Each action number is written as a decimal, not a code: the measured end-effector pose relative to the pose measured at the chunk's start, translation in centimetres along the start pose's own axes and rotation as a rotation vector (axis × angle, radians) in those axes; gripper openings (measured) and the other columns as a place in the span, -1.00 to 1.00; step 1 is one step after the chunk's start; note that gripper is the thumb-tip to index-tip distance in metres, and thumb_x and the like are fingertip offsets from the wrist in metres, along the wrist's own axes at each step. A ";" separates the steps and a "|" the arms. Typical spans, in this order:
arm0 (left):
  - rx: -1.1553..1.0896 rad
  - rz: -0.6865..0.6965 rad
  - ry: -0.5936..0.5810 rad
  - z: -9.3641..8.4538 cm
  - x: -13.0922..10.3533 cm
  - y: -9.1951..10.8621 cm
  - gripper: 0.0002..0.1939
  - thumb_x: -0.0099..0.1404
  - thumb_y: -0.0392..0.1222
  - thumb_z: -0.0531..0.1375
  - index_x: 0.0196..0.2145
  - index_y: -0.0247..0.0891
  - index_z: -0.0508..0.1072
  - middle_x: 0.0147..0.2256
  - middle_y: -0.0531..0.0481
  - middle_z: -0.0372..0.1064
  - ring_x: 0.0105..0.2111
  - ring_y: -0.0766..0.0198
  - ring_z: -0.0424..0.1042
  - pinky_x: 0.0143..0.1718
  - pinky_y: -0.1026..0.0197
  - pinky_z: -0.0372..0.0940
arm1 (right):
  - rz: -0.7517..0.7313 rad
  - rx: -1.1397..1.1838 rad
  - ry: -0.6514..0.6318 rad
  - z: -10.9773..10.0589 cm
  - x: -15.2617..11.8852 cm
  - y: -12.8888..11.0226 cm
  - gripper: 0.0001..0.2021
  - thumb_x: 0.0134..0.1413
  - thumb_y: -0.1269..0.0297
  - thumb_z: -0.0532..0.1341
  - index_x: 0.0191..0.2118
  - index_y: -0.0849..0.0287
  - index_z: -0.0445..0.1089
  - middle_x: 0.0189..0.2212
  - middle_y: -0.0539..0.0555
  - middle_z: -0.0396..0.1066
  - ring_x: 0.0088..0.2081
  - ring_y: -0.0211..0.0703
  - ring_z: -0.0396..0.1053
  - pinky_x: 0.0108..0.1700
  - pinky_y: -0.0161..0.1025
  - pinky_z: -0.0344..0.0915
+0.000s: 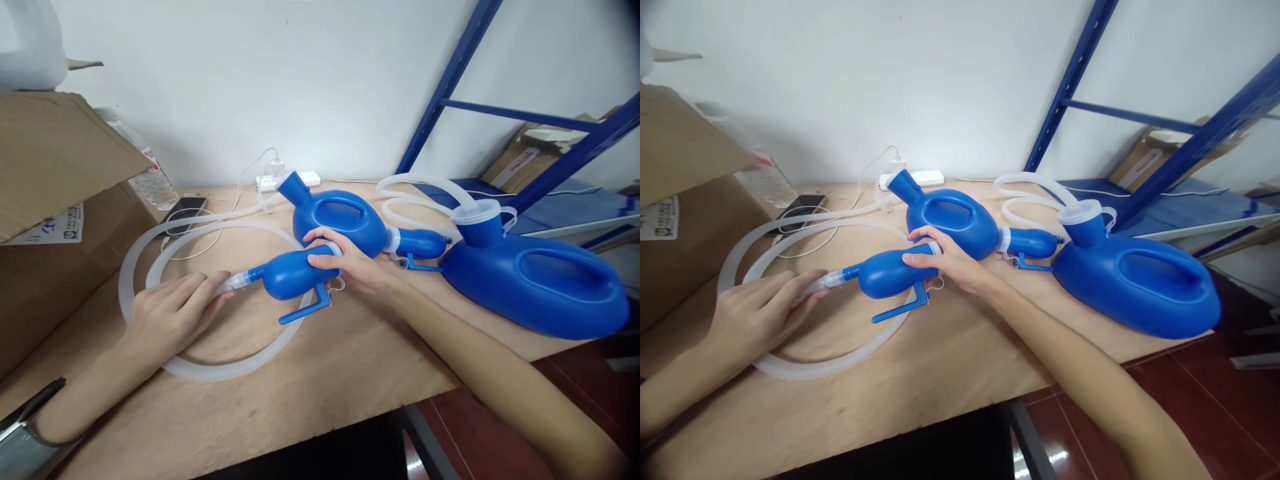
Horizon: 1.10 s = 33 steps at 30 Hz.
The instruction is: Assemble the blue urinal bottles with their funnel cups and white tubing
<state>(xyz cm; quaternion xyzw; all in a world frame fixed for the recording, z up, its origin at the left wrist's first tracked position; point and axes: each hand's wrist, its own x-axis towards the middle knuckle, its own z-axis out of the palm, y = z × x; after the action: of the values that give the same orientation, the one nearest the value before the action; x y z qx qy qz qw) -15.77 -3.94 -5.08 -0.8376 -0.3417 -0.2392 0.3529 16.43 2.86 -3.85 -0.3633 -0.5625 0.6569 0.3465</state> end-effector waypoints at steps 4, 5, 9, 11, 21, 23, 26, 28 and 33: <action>-0.002 0.020 -0.007 0.0 0.3 -0.1 -0.95 0.54 -0.26 0.21 -0.15 -0.23 0.47 -0.49 0.03 0.48 -0.54 0.21 0.47 -0.51 0.17 0.24 | 0.002 -0.004 -0.009 0.1 0.0 0.1 -0.41 -0.07 0.01 0.57 0.04 -0.02 0.39 -0.07 0.00 0.39 -0.47 -0.31 0.42 -0.63 -0.37 0.28; -0.006 0.021 -0.004 0.1 0.3 -0.1 -0.93 0.55 -0.26 0.21 -0.18 -0.23 0.46 -0.50 0.03 0.47 -0.55 0.22 0.45 -0.52 0.17 0.22 | 0.004 -0.005 -0.001 0.1 0.0 0.1 -0.39 -0.08 0.01 0.58 0.06 -0.03 0.39 -0.05 0.01 0.39 -0.46 -0.31 0.42 -0.63 -0.36 0.28; -0.047 0.009 -0.020 0.5 0.1 0.0 -0.86 0.57 -0.24 0.14 -0.21 -0.23 0.44 -0.51 0.04 0.43 -0.56 0.20 0.42 -0.50 0.16 0.21 | -0.026 0.020 0.116 0.6 0.2 0.2 -0.31 -0.16 0.03 0.62 0.08 -0.03 0.37 -0.13 -0.01 0.40 -0.41 -0.27 0.42 -0.56 -0.35 0.34; -0.074 -0.016 -0.032 0.7 0.0 0.2 -0.85 0.57 -0.23 0.13 -0.22 -0.21 0.43 -0.50 0.05 0.44 -0.56 0.20 0.42 -0.49 0.16 0.21 | -0.045 0.047 0.176 0.9 0.3 0.3 -0.34 -0.18 0.02 0.62 0.03 0.01 0.39 -0.21 -0.03 0.38 -0.41 -0.29 0.39 -0.53 -0.36 0.34; -0.113 -0.074 -0.071 0.7 -0.4 0.5 -0.85 0.57 -0.24 0.13 -0.14 -0.23 0.50 -0.53 0.08 0.44 -0.56 0.20 0.46 -0.47 0.17 0.24 | -0.085 0.000 0.181 1.6 -0.1 0.5 -0.42 -0.08 -0.06 0.56 0.04 -0.03 0.44 -0.20 -0.03 0.35 -0.35 -0.27 0.35 -0.48 -0.36 0.36; -0.109 -0.064 -0.067 0.6 -0.1 0.5 -0.82 0.59 -0.22 0.10 -0.13 -0.23 0.50 -0.51 0.07 0.49 -0.56 0.22 0.47 -0.48 0.18 0.24 | -0.090 0.003 0.182 1.6 -0.2 0.4 -0.43 -0.08 -0.04 0.57 0.03 -0.03 0.46 -0.16 -0.01 0.38 -0.35 -0.27 0.35 -0.49 -0.37 0.35; -0.131 -0.060 -0.046 0.5 0.1 0.6 -0.82 0.60 -0.17 0.11 -0.04 -0.25 0.50 -0.47 0.04 0.55 -0.54 0.22 0.52 -0.50 0.17 0.22 | -0.100 0.107 0.150 1.6 -0.1 0.4 -0.38 -0.14 0.03 0.61 0.06 -0.04 0.48 -0.12 0.00 0.42 -0.31 -0.25 0.37 -0.48 -0.38 0.37; -0.139 -0.065 -0.052 0.6 0.0 0.6 -0.80 0.59 -0.18 0.13 0.03 -0.27 0.49 -0.47 0.05 0.55 -0.54 0.21 0.53 -0.50 0.16 0.23 | -0.110 0.227 0.105 1.6 0.0 0.5 -0.32 -0.19 0.10 0.64 0.10 -0.06 0.47 -0.14 -0.02 0.44 -0.28 -0.24 0.40 -0.42 -0.36 0.45; -0.154 -0.126 -0.073 0.9 -0.9 0.6 -0.78 0.60 -0.19 0.10 0.09 -0.18 0.47 -0.52 0.11 0.47 -0.58 0.18 0.47 -0.49 0.15 0.24 | -0.113 0.338 0.064 1.9 0.3 1.0 -0.28 -0.25 0.18 0.67 0.11 0.00 0.49 -0.13 -0.01 0.51 -0.24 -0.22 0.45 -0.26 -0.30 0.55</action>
<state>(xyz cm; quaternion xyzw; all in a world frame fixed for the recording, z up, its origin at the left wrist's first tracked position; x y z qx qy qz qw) -15.78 -3.91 -6.53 -0.8473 -0.3869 -0.2559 0.2588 14.57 2.09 -4.64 -0.2887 -0.4520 0.7097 0.4568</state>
